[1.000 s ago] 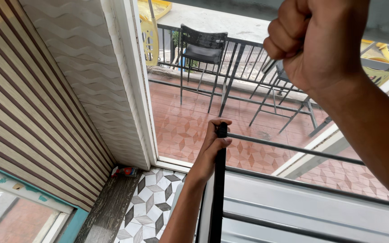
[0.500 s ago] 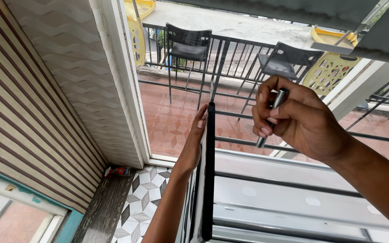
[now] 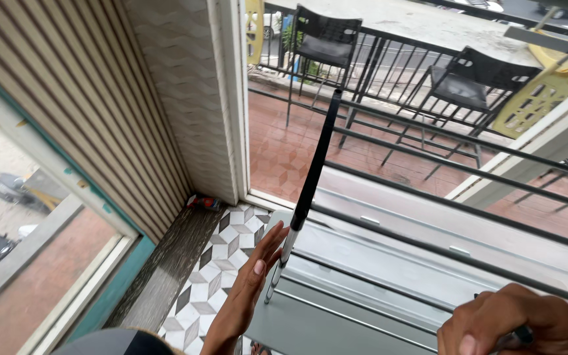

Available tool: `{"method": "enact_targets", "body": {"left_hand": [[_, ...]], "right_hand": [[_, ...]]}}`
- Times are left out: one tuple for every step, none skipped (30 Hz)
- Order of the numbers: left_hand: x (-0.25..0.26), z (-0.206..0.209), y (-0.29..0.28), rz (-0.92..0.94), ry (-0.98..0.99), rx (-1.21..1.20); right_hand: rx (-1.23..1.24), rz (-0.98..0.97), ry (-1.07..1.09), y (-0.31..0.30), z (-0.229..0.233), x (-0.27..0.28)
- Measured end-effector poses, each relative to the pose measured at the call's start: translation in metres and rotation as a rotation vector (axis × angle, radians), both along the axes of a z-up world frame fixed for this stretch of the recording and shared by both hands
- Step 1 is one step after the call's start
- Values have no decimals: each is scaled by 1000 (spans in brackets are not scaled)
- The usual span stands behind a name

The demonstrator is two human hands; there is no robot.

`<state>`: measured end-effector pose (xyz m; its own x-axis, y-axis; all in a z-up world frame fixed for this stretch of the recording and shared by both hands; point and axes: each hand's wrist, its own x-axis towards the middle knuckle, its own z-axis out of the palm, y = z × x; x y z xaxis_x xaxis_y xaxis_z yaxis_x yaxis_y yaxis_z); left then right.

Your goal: The person assembles a metal-framed drying rack by inserting black plastic sleeves and metal rods into the frame. They repeatedly place removed sleeves and rods onto a nearby round glass table and then reinsert them into the rack structure.

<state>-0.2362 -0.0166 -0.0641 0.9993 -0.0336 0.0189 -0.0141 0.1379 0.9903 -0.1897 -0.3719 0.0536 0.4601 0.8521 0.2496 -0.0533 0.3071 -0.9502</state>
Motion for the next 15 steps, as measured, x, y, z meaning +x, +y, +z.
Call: {"method": "enact_targets", "body": {"left_hand": [[-17, -3, -4, 43, 65, 24], [-33, -8, -6, 52, 51, 34], [-50, -16, -8, 66, 31, 41], [-66, -26, -10, 79, 12, 48], [-83, -38, -14, 80, 65, 27], [-100, -52, -18, 82, 117, 5], [-117, -69, -19, 86, 168, -11], [-136, -89, -24, 90, 222, -1], [-155, -110, -34, 93, 275, 5], [-175, -132, -45, 94, 329, 10], [-190, -155, -56, 82, 302, -51], [-203, -178, -66, 70, 272, -111], [-213, -197, -77, 93, 289, -139], [-222, -215, -84, 115, 305, -167], [-232, -233, -87, 158, 338, -178]], "right_hand": [[22, -67, 29, -4, -29, -12], [42, -133, 58, -4, -59, -21], [20, -132, 0, -2, -89, -25], [0, -130, -59, 4, -119, -30], [-169, -210, -207, 11, -147, -38], [-148, 19, 17, 17, -170, -38], [-246, -5, 44, 27, -195, -45], [-345, -28, 67, 36, -218, -52], [-307, 15, 139, 43, -239, -59], [-271, 57, 212, 52, -261, -70], [-256, 41, 211, 60, -282, -81], [-240, 25, 211, 68, -303, -94], [-228, 13, 210, 73, -320, -104], [-252, 35, 165, 77, -337, -109], [-274, 57, 122, 82, -355, -114]]}}
